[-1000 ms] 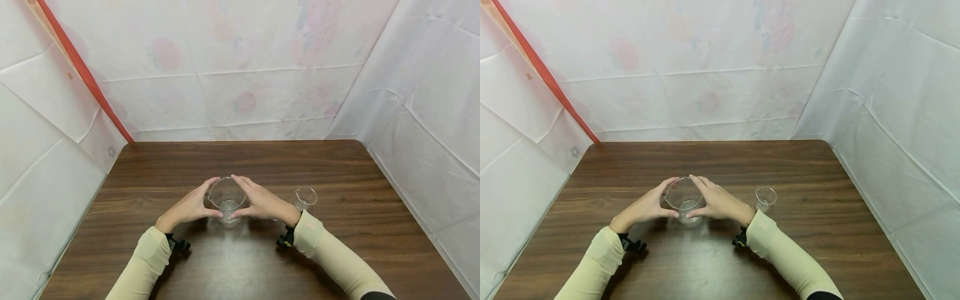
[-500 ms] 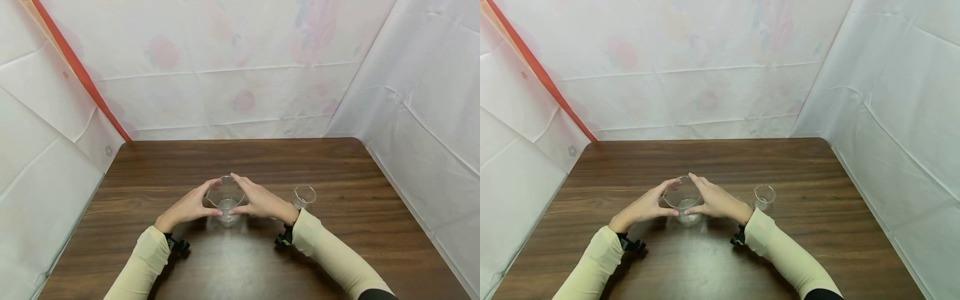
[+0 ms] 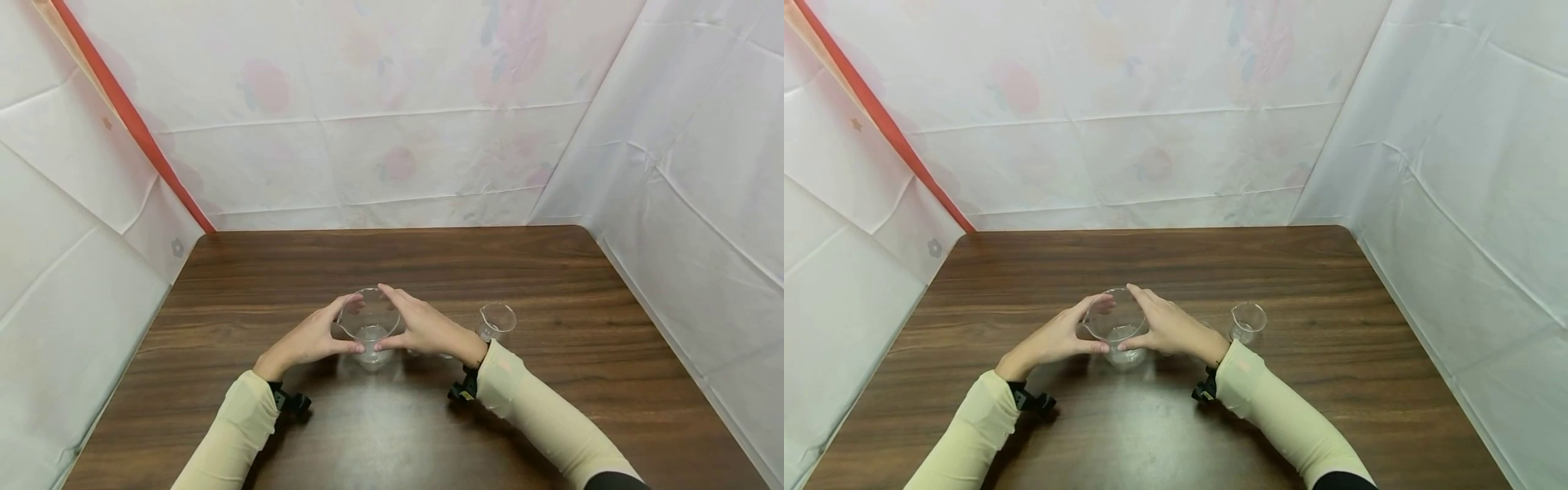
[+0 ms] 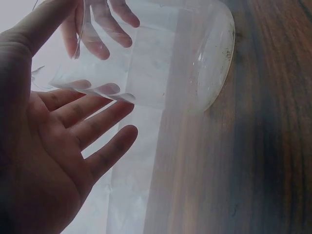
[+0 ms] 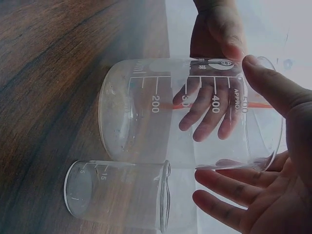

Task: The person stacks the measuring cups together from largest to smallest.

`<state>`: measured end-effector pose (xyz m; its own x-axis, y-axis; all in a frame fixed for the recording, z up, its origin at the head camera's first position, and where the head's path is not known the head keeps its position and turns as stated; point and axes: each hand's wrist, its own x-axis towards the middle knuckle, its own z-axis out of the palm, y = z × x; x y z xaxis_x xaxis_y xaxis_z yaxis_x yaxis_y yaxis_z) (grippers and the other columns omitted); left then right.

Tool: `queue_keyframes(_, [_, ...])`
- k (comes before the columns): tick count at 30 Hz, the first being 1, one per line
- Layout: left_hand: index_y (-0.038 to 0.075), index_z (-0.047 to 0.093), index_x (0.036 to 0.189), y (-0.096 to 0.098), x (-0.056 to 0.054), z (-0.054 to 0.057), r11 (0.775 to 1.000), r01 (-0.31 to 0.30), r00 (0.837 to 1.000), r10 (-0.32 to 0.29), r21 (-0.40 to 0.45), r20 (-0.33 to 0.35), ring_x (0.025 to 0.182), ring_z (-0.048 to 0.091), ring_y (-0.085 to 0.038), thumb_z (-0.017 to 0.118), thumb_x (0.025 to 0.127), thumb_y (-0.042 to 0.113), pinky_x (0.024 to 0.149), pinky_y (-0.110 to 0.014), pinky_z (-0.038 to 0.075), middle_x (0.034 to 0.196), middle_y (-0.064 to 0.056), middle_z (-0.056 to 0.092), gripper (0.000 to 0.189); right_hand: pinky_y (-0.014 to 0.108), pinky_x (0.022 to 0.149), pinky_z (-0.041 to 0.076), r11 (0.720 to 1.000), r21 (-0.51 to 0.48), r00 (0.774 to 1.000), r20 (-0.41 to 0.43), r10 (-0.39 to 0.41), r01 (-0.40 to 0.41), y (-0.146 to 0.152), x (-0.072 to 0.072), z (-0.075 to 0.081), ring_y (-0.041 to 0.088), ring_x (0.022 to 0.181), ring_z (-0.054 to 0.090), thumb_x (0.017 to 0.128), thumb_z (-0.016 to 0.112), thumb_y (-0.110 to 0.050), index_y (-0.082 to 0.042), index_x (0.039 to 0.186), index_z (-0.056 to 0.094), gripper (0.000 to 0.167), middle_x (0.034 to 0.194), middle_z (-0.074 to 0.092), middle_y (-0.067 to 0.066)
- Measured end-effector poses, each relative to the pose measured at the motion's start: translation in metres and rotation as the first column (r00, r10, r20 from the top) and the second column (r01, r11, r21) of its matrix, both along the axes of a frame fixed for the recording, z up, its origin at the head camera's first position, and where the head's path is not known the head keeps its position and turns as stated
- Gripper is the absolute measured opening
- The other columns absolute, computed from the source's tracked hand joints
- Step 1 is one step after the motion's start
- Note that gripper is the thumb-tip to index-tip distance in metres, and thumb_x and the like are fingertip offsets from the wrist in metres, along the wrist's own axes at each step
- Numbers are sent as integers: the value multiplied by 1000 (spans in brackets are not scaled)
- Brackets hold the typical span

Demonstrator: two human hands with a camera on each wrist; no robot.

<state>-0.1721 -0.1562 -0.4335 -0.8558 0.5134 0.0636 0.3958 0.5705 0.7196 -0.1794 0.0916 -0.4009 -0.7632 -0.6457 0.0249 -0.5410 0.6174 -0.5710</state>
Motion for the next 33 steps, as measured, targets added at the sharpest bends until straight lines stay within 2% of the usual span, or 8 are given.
queue_keyframes(16, [18, 42, 145, -1, 2, 0, 999, -23, 1000, 23, 30, 12, 128, 54, -25, 80, 72, 54, 100, -52, 46, 136, -5, 59, 90, 43, 100, 49, 1000, -27, 998, -62, 5, -7, -3, 0, -1, 24, 119, 58, 74, 82, -47, -8, 152, 29, 101, 132, 56, 10])
queue_keyframes(33, [13, 45, 142, -2, 9, 7, 1000, 3, 998, -1, 29, -58, 121, 58, -22, 81, 73, 50, 97, -48, 47, 130, -3, 63, 86, 40, 95, 52, 997, -75, 995, -98, 26, -34, -2, 6, 0, 20, 117, 59, 73, 83, -45, -7, 150, 33, 99, 134, 55, 8])
